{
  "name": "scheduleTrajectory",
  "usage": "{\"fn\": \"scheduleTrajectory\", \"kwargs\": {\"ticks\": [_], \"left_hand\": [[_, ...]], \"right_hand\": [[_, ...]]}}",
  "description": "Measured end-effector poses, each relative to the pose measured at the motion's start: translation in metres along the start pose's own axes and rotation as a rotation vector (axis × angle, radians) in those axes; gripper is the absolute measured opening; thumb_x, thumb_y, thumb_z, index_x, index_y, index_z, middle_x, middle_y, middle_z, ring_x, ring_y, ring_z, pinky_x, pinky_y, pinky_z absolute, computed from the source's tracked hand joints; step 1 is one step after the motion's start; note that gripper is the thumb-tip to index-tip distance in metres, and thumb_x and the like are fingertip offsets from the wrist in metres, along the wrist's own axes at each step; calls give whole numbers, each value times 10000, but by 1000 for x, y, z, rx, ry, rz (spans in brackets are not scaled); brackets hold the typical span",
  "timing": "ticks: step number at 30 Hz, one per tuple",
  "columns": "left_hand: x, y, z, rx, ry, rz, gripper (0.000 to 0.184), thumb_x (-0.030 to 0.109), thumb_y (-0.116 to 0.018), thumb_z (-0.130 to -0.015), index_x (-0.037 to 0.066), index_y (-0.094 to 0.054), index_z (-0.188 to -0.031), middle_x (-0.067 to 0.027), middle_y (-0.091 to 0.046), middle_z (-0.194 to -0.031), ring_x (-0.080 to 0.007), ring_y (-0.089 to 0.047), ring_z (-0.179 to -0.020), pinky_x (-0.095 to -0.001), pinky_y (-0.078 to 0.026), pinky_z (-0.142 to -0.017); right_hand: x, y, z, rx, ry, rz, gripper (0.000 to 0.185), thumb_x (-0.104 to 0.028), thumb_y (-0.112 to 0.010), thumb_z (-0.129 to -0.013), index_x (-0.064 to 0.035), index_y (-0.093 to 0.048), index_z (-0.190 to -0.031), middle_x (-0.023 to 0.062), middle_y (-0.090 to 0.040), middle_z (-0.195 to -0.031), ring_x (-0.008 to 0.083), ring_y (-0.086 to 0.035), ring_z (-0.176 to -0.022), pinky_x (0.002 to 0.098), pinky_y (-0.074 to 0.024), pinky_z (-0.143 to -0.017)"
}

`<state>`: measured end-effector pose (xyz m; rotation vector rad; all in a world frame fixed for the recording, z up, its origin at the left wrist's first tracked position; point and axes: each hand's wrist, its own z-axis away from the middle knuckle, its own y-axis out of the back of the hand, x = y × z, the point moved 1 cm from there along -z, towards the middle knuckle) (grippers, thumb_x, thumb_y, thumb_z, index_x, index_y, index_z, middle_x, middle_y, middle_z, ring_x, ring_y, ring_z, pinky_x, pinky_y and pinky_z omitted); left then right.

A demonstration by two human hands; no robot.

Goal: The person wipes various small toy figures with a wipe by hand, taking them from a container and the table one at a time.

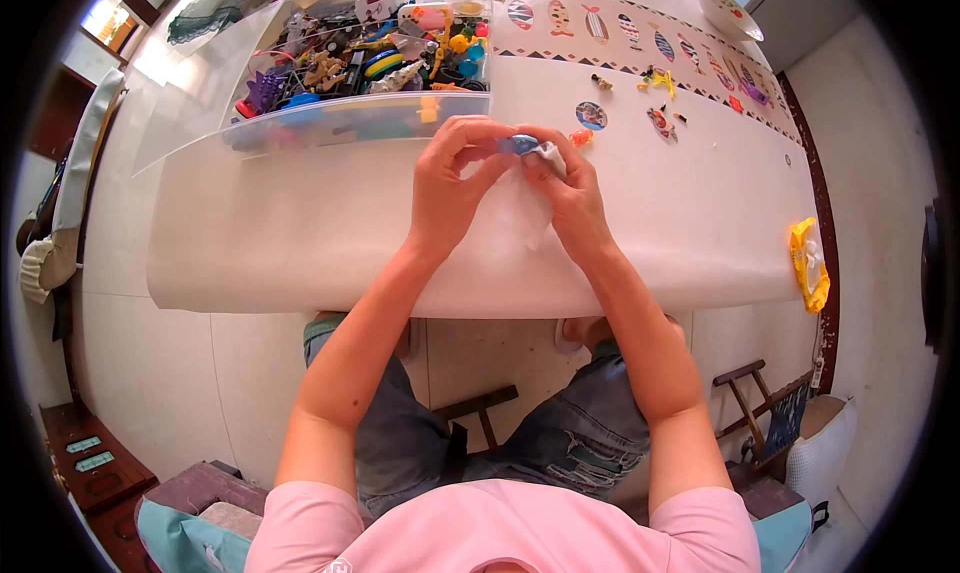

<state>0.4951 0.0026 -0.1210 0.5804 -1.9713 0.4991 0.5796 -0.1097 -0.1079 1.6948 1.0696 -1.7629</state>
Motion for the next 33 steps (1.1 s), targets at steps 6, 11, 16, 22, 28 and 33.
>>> {"fn": "scheduleTrajectory", "kwargs": {"ticks": [6,11,16,22,28,33], "left_hand": [[11,-3,1,23,-229,-419,245,-63,-652,-724,30,-578,-939,-55,-580,-934,-131,-577,-789,-237,-481,-708],[9,-5,2,23,-314,-531,241,-51,-673,-697,45,-586,-901,-59,-592,-890,-161,-583,-743,-259,-486,-661],[8,-4,1,45,-282,-579,251,-57,-670,-692,55,-591,-902,-61,-591,-890,-167,-584,-732,-261,-489,-655],[7,-6,2,50,-300,-567,260,-61,-663,-687,46,-567,-902,-63,-590,-893,-174,-587,-747,-269,-485,-658],[8,-5,2,-19,-426,-658,281,-63,-669,-654,68,-541,-866,-50,-607,-889,-201,-590,-786,-296,-474,-688],[10,-5,3,-126,-468,-646,316,-59,-667,-652,81,-528,-899,-47,-626,-889,-231,-590,-808,-318,-468,-713]], "right_hand": [[6,4,-4,54,246,297,240,-61,-537,-823,-55,-576,-1059,29,-572,-946,103,-513,-829,232,-413,-741],[-1,4,-1,158,305,449,227,-62,-565,-781,-54,-572,-1008,67,-548,-942,168,-521,-848,277,-416,-747],[-14,13,-2,61,577,555,211,-26,-585,-738,-44,-558,-946,93,-533,-891,198,-541,-810,285,-443,-678],[-8,4,1,177,390,599,234,34,-568,-720,-48,-561,-939,87,-547,-839,222,-554,-753,303,-461,-669],[-1,11,-5,130,396,622,190,-44,-585,-750,-44,-559,-938,58,-576,-824,162,-560,-709,254,-450,-643],[-5,17,-4,26,59,283,138,-74,-574,-779,-45,-556,-913,-9,-548,-813,64,-516,-754,217,-429,-645]]}}
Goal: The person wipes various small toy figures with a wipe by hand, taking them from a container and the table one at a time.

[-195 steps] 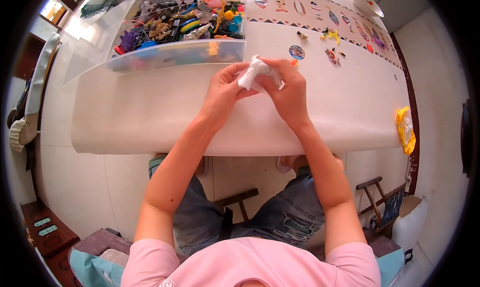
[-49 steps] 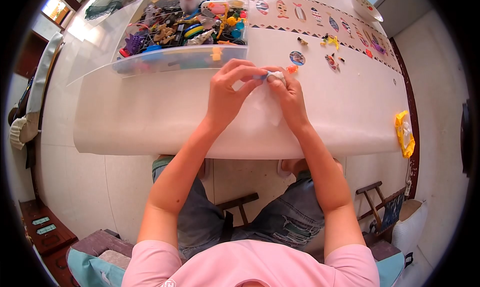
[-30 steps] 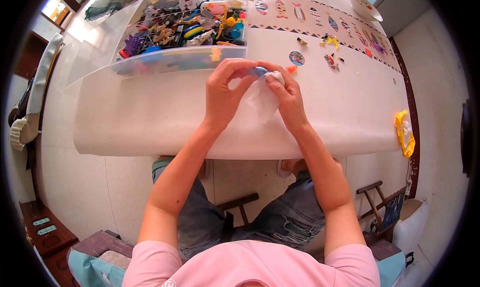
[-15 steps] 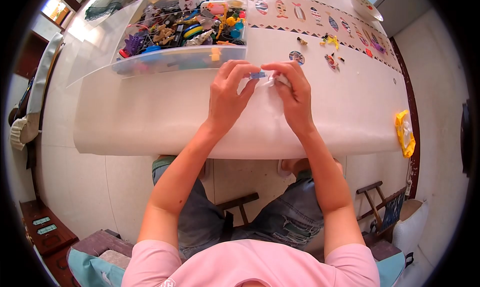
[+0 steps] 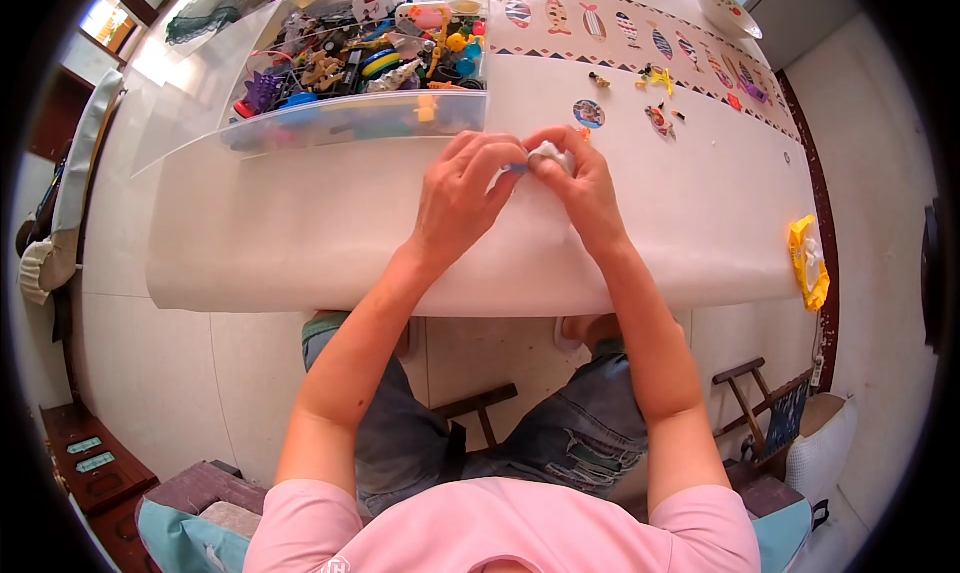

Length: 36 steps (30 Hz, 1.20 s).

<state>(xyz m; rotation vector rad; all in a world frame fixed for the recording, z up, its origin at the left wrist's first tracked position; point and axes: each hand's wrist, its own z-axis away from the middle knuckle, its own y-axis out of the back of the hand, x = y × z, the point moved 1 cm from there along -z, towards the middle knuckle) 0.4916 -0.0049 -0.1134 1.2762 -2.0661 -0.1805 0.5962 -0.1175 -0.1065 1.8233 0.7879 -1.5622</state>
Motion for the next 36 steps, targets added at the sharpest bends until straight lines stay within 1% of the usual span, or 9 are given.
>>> {"fn": "scheduleTrajectory", "kwargs": {"ticks": [4,7,10,13,19,22,25,31,36], "left_hand": [[0,-4,2,2,20,10,324,-58,-666,-651,81,-528,-909,-53,-627,-894,-239,-590,-816,-322,-467,-713],[1,-4,2,27,33,5,317,-55,-668,-653,82,-540,-908,-61,-619,-896,-247,-587,-813,-327,-468,-715],[5,-2,0,35,4,-25,315,-57,-667,-659,75,-548,-920,-72,-603,-902,-236,-588,-800,-318,-475,-700],[1,-3,3,56,74,37,316,-64,-656,-669,65,-548,-936,-76,-587,-912,-214,-590,-778,-303,-482,-677],[0,-3,2,54,36,13,313,-73,-648,-669,54,-546,-937,-80,-580,-918,-196,-589,-750,-288,-487,-664],[1,-2,2,71,38,-20,318,-74,-648,-672,56,-539,-941,-78,-580,-909,-184,-586,-749,-276,-488,-667],[-2,-5,5,96,173,70,291,-80,-635,-699,47,-525,-936,-69,-573,-912,-146,-580,-749,-266,-492,-670],[-3,-4,5,106,478,556,313,-72,-629,-748,38,-473,-996,-38,-542,-946,-92,-544,-822,-235,-476,-741],[-6,-3,5,80,505,682,320,-64,-647,-736,40,-469,-981,-32,-549,-932,-101,-565,-813,-235,-499,-717]], "right_hand": [[11,-2,-3,63,57,-110,116,-90,-563,-796,-45,-552,-903,-3,-549,-799,73,-520,-749,217,-426,-642],[1,-3,0,102,104,141,118,-88,-553,-790,-38,-557,-897,28,-530,-821,116,-520,-770,240,-425,-670],[1,0,-1,48,302,221,113,-69,-534,-779,-32,-564,-882,60,-498,-850,163,-504,-804,273,-420,-713],[-9,0,4,31,266,181,127,-52,-508,-772,-31,-576,-877,74,-479,-875,188,-485,-844,292,-411,-752],[-10,-8,7,201,268,226,139,-2,-555,-748,-40,-568,-881,72,-525,-898,206,-548,-762,289,-448,-642],[-8,-8,7,170,460,468,184,17,-599,-724,-54,-560,-889,82,-545,-885,230,-568,-724,305,-466,-585],[-12,-15,8,201,629,555,229,33,-612,-705,-68,-570,-907,84,-553,-858,249,-570,-740,324,-487,-594],[-6,-12,5,183,687,628,275,68,-638,-671,-72,-597,-904,51,-570,-865,236,-578,-747,315,-505,-618],[-8,-6,5,158,813,687,256,66,-654,-642,-75,-581,-843,36,-576,-843,212,-574,-750,307,-489,-611]]}}
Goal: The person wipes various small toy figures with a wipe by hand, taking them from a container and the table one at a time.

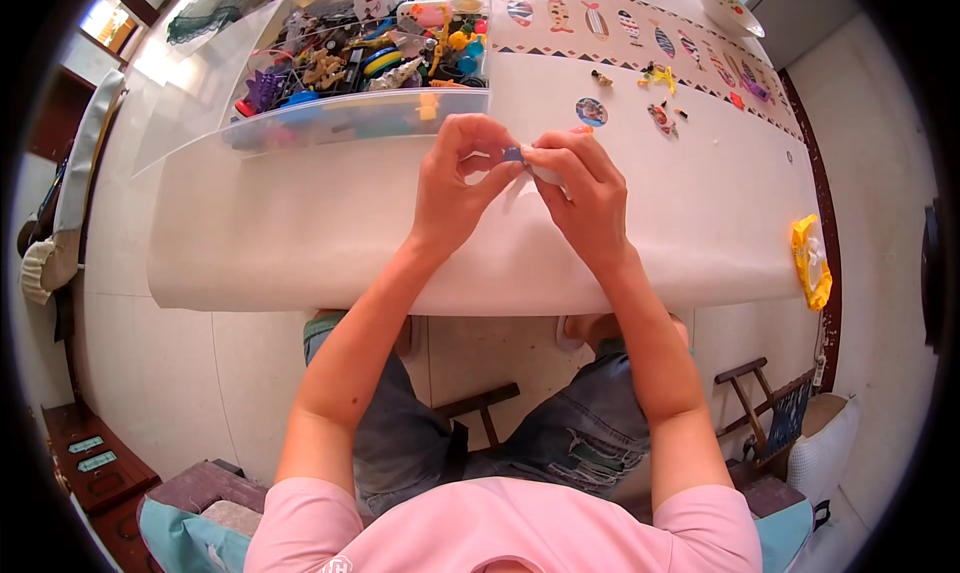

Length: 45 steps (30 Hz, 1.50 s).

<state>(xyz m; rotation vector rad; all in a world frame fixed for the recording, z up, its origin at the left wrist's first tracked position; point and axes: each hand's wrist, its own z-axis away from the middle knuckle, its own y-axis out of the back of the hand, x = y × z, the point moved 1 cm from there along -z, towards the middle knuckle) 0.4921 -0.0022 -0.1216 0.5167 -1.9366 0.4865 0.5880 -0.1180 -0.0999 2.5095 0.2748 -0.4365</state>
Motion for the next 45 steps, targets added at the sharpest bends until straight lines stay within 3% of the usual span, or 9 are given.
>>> {"fn": "scheduleTrajectory", "kwargs": {"ticks": [13,16,21,24,25,28,31,37,45], "left_hand": [[-4,-6,5,-66,141,467,302,39,-647,-793,73,-462,-1029,-35,-528,-986,-115,-526,-929,-241,-438,-800],[5,0,0,23,124,424,316,-51,-611,-779,48,-450,-1033,-42,-523,-967,-118,-532,-916,-246,-470,-783],[3,-1,-1,14,82,323,302,-78,-598,-770,43,-481,-1022,-32,-525,-974,-117,-533,-912,-245,-477,-773],[2,-1,1,-7,40,210,302,-103,-588,-759,42,-504,-1010,-33,-528,-984,-124,-539,-915,-243,-488,-757],[1,0,2,-15,18,162,301,-110,-584,-756,41,-512,-1005,-34,-529,-987,-127,-542,-916,-243,-491,-752],[4,0,-2,-99,-216,-117,288,-111,-580,-755,37,-527,-996,-38,-534,-996,-133,-552,-911,-238,-494,-742],[0,-4,-2,-69,-196,-130,261,-76,-588,-772,19,-534,-1009,-41,-531,-1002,-137,-561,-904,-244,-492,-757],[2,0,-1,-181,350,241,247,131,-579,-861,32,-540,-1083,-38,-586,-947,-104,-565,-820,-238,-484,-712],[-4,4,1,-158,449,629,241,182,-521,-903,45,-551,-1099,-14,-598,-934,-52,-555,-798,-192,-468,-699]], "right_hand": [[-8,14,-2,43,167,-125,263,83,-621,-560,-85,-535,-743,17,-584,-781,214,-554,-748,304,-461,-635],[-4,19,-1,152,65,-168,239,90,-601,-576,-86,-527,-719,34,-583,-771,214,-555,-751,297,-453,-641],[-1,13,-6,130,-111,-252,258,3,-668,-713,-64,-628,-959,66,-603,-809,211,-567,-759,283,-452,-645],[-4,2,-1,-38,-440,-383,185,-47,-639,-773,-61,-624,-957,45,-597,-813,161,-565,-750,266,-448,-650],[-3,1,2,-78,-635,-603,137,-98,-613,-819,-49,-620,-947,22,-588,-812,111,-550,-759,247,-443,-660],[0,-2,5,-34,-776,-859,123,-110,-610,-828,-38,-620,-928,3,-582,-813,80,-532,-771,229,-440,-676],[7,-7,7,64,-787,-1009,95,-77,-604,-824,-22,-619,-900,9,-601,-851,88,-540,-780,217,-442,-694],[1,0,4,31,-575,-449,171,11,-592,-794,-15,-629,-959,69,-650,-962,115,-593,-863,240,-472,-747],[4,4,-1,-37,-606,-798,208,24,-605,-776,-43,-642,-969,52,-637,-945,125,-579,-876,243,-464,-756]]}}
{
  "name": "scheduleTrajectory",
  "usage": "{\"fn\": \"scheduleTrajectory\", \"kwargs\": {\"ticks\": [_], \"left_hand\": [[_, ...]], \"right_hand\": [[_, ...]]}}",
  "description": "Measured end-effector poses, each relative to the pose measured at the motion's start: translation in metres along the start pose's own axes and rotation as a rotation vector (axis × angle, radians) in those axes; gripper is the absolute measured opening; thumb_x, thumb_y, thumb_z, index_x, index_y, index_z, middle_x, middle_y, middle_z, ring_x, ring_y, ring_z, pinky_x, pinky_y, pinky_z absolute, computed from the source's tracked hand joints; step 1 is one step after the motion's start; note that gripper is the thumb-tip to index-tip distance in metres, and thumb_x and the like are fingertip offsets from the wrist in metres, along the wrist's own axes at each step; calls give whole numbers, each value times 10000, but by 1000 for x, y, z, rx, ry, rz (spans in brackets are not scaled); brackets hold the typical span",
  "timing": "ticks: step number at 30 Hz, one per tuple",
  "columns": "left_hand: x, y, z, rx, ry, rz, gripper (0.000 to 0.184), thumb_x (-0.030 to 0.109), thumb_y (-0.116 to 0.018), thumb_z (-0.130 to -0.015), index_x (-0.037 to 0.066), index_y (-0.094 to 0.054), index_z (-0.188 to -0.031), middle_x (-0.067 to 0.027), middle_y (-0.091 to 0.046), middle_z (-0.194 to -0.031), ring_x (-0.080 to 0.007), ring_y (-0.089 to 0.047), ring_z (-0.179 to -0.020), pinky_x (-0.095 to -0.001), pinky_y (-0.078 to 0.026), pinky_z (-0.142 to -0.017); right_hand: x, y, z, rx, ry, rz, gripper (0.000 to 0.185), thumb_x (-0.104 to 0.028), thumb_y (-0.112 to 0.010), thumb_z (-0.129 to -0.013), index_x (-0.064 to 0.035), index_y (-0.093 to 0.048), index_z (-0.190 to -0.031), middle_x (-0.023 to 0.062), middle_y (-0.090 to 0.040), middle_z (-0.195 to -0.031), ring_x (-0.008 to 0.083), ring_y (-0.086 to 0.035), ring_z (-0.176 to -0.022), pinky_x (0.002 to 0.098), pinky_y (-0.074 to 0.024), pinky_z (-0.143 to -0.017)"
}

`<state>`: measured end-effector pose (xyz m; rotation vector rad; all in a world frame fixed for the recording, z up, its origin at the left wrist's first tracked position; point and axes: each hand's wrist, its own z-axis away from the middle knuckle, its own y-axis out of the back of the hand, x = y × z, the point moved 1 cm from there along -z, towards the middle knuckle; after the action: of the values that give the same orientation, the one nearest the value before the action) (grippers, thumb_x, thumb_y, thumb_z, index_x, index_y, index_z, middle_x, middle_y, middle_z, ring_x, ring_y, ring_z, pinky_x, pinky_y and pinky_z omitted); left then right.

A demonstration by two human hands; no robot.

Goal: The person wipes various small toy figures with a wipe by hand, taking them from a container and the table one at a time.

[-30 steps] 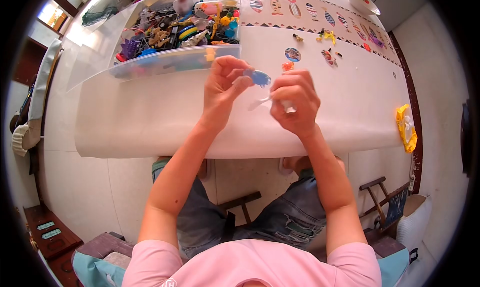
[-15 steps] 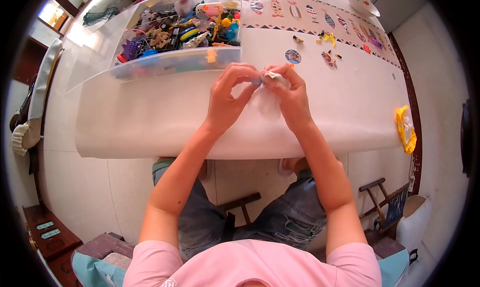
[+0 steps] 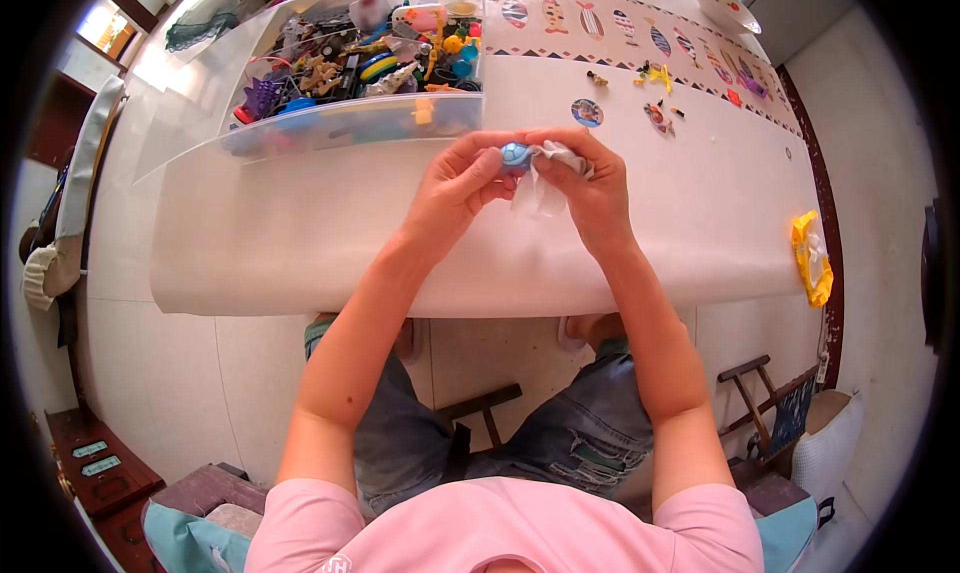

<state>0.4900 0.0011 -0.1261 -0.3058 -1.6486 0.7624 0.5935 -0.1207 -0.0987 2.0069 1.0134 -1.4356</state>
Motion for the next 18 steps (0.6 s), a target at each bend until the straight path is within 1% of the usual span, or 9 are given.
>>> {"fn": "scheduleTrajectory", "kwargs": {"ticks": [1,4,7,10,13,16,18], "left_hand": [[1,0,0,-18,9,-7,238,184,-515,-907,43,-551,-1095,-3,-595,-931,-36,-552,-799,-170,-465,-695],[3,0,1,-61,27,-28,236,183,-517,-905,34,-554,-1085,-6,-593,-936,-43,-557,-800,-179,-471,-708],[-1,1,1,-56,45,-93,239,186,-517,-906,33,-554,-1086,-2,-591,-926,-42,-553,-792,-178,-471,-708],[0,-7,1,-2,71,-63,238,181,-514,-907,32,-552,-1088,2,-587,-891,-39,-549,-764,-173,-468,-691],[-1,0,1,-35,83,47,273,208,-520,-904,20,-560,-1097,-18,-591,-899,-69,-551,-754,-205,-463,-668],[0,2,0,-143,118,179,298,223,-514,-908,2,-553,-1104,-19,-588,-881,-62,-545,-736,-191,-467,-659],[-2,-1,0,-58,98,165,313,233,-510,-909,-4,-548,-1110,-25,-592,-877,-63,-549,-741,-189,-474,-664]], "right_hand": [[0,0,-1,-13,25,18,207,16,-612,-775,-47,-643,-969,44,-632,-929,121,-571,-872,241,-460,-752],[5,3,0,-38,-16,21,173,-27,-636,-776,-39,-638,-948,28,-600,-880,105,-543,-849,242,-447,-725],[1,1,3,25,52,180,123,-57,-651,-768,-39,-631,-888,35,-585,-861,117,-549,-815,253,-444,-686],[2,-2,5,104,89,295,116,-39,-665,-743,-49,-618,-848,52,-582,-882,146,-562,-797,266,-447,-676],[-4,-4,3,54,269,400,184,0,-680,-708,-64,-605,-864,63,-571,-899,166,-568,-770,272,-451,-668],[-6,-7,3,72,351,429,242,42,-680,-683,-58,-579,-879,71,-549,-913,179,-572,-774,271,-454,-666],[-3,-11,5,171,228,202,255,56,-674,-669,-49,-560,-872,78,-529,-913,191,-564,-781,278,-454,-669]]}}
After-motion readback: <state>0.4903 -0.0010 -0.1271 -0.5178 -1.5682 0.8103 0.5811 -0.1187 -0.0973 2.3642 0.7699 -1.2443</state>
